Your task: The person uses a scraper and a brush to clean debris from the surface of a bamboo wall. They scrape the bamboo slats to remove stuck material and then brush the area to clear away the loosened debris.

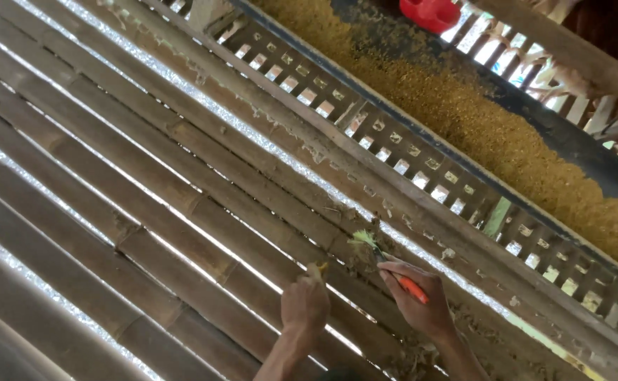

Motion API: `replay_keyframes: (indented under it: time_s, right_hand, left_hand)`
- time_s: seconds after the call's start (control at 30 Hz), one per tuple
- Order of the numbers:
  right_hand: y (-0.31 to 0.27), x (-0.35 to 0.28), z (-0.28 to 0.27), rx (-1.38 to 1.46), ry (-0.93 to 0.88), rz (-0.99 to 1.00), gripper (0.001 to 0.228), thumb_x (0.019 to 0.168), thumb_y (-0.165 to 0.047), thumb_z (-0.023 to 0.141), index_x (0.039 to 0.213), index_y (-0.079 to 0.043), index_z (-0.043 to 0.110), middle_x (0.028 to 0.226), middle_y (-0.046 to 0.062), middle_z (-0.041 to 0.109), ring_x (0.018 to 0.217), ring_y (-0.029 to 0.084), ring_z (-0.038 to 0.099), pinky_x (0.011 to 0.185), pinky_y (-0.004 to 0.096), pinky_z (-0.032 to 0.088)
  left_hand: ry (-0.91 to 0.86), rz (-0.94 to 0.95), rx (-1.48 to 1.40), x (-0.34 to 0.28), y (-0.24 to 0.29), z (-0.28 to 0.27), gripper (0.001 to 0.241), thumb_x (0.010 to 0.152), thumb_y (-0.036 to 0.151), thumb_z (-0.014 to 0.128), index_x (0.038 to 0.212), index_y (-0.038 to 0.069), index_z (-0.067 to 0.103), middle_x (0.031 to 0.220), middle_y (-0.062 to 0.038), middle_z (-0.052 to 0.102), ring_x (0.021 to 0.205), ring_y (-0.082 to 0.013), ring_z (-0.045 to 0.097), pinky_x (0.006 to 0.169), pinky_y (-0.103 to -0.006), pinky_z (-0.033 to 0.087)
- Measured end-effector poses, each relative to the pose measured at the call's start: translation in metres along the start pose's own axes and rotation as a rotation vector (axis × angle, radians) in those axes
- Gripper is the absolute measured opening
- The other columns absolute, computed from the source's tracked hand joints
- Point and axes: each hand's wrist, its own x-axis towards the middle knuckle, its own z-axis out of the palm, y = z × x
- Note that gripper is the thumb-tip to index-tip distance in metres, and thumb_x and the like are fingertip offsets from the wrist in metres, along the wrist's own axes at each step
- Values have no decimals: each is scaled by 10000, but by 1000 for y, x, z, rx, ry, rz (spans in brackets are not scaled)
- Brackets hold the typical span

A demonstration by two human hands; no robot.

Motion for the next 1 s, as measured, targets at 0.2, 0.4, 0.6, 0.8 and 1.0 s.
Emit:
replay_keyframes:
  time_s: [0.2, 0.4, 0.6, 0.8, 1.0]
  right_hand:
    - [-8, -6, 0, 9, 34, -34, 168, 908, -113, 720, 1060, -91, 788, 1167, 131, 782, 1007, 231, 799, 851, 284, 653]
    - [-7, -7, -2, 21, 45, 64, 186, 907, -147, 715, 1060, -95, 808, 1093, 74, 819, 1014, 197, 795, 908, 278, 629]
    - [-3, -7, 3, 43, 38, 67, 183, 905, -154, 721, 1057, -103, 810, 1124, 81, 812, 1048, 202, 790, 921, 288, 634]
    - [-4, -4, 4, 63, 56, 92, 190, 913, -141, 712, 1075, -103, 804, 1095, 75, 817, 1030, 207, 791, 922, 306, 639]
    - [7, -7, 5, 42, 77, 55, 175, 911, -141, 714, 1054, -99, 806, 1071, 61, 824, 986, 197, 802, 873, 294, 648]
  left_hand:
    - [379, -133, 198, 80, -37, -63, 334, 1075, 387, 531, 1064, 54, 561, 803, -181, 752, 643, -415, 727, 508, -556, 536]
    - [167, -243, 477, 87, -31, -44, 257, 1131, 294, 348, 1091, 139, 549, 900, -99, 760, 797, -328, 769, 577, -417, 604]
    - [6, -56, 578, 64, -14, -31, 220, 1086, 89, 387, 1069, 97, 606, 795, -97, 708, 627, -226, 723, 459, -348, 580]
    - [-40, -251, 564, 84, -10, -53, 299, 1158, 254, 311, 1109, 60, 533, 766, -38, 674, 612, -154, 679, 496, -271, 579]
    - [-73, -35, 717, 68, 5, -24, 194, 1132, 188, 391, 1103, 82, 551, 816, -72, 697, 669, -170, 714, 495, -285, 607]
